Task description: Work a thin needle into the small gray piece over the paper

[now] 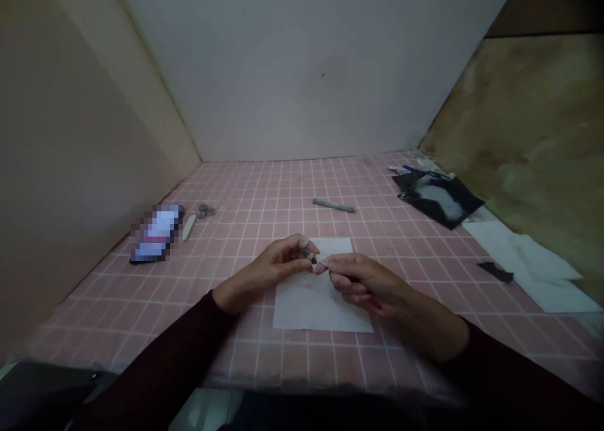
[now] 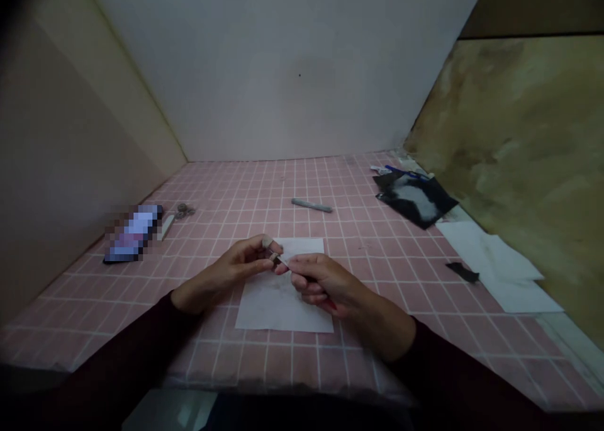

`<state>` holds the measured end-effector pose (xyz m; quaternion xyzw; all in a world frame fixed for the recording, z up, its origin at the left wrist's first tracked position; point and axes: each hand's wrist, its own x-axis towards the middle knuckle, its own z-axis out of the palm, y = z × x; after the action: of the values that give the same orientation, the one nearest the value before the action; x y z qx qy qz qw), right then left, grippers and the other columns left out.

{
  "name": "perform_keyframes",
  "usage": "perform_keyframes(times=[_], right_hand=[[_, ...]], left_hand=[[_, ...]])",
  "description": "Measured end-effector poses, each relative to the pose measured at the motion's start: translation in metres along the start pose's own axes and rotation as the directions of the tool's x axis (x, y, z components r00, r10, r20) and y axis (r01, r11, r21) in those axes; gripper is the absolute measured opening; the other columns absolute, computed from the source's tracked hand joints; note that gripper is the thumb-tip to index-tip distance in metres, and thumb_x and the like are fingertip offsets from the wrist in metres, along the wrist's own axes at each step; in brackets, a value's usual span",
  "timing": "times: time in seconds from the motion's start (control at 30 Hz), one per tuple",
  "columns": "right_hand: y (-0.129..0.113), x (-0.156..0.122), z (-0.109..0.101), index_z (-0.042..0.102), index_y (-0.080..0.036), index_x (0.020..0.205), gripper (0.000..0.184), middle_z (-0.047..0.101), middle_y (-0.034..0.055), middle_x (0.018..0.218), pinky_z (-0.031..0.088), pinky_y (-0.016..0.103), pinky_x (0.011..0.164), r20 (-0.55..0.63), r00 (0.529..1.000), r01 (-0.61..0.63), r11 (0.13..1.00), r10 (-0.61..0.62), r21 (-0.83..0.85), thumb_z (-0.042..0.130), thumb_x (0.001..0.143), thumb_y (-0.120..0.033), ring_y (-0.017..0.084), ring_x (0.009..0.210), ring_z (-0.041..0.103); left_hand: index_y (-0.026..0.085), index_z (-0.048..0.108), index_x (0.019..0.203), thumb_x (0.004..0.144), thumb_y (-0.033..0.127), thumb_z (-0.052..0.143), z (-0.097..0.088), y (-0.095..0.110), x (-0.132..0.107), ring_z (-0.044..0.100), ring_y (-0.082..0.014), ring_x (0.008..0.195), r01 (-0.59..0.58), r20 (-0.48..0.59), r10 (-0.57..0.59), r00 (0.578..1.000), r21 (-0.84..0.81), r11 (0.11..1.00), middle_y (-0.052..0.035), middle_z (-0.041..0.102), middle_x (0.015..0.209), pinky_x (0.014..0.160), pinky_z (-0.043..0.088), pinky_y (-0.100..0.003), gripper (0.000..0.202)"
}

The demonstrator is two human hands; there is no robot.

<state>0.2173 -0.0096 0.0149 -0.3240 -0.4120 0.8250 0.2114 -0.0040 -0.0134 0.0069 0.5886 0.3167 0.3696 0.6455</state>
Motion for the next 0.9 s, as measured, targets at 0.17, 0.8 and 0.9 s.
perform_keyframes(times=[0.17,0.8,0.9], right_hand=[[0.013,-0.001,0.005,0.065,-0.017,0.085,0.025,0.048,-0.0044,0.057,0.029,0.022,0.046,-0.007,0.943,0.274,0.787,-0.334,-0.553,0.056,0.092,-0.040,0.008,0.045,0.036],[0.013,0.000,0.004,0.063,-0.017,0.076,0.025,0.050,-0.0030,0.058,0.033,0.023,0.051,0.000,0.916,0.309,0.707,-0.400,-0.636,0.054,0.093,-0.033,0.008,0.050,0.042],[0.014,0.000,0.004,0.063,-0.017,0.073,0.021,0.054,-0.0009,0.061,0.036,0.025,0.059,0.018,0.865,0.340,0.560,-0.502,-0.755,0.056,0.090,-0.027,0.010,0.058,0.047]], left_hand=[[0.015,0.062,0.104,0.088,0.034,0.067,0.000,-0.002,0.001,0.059,-0.0141,0.077,-0.006,-0.027,0.007,1.000,0.048,0.999,-0.0044,0.064,0.085,0.073,0.043,-0.027,0.025],[0.014,0.062,0.101,0.087,0.030,0.068,0.002,-0.006,0.002,0.056,-0.0118,0.074,0.030,-0.114,-0.022,0.993,0.065,0.997,-0.0025,0.063,0.083,0.073,0.041,-0.025,0.022],[0.013,0.063,0.095,0.088,0.031,0.068,0.001,-0.007,0.003,0.052,-0.0095,0.067,0.067,-0.137,-0.055,0.989,0.081,0.995,-0.0004,0.061,0.076,0.068,0.039,-0.023,0.019]])
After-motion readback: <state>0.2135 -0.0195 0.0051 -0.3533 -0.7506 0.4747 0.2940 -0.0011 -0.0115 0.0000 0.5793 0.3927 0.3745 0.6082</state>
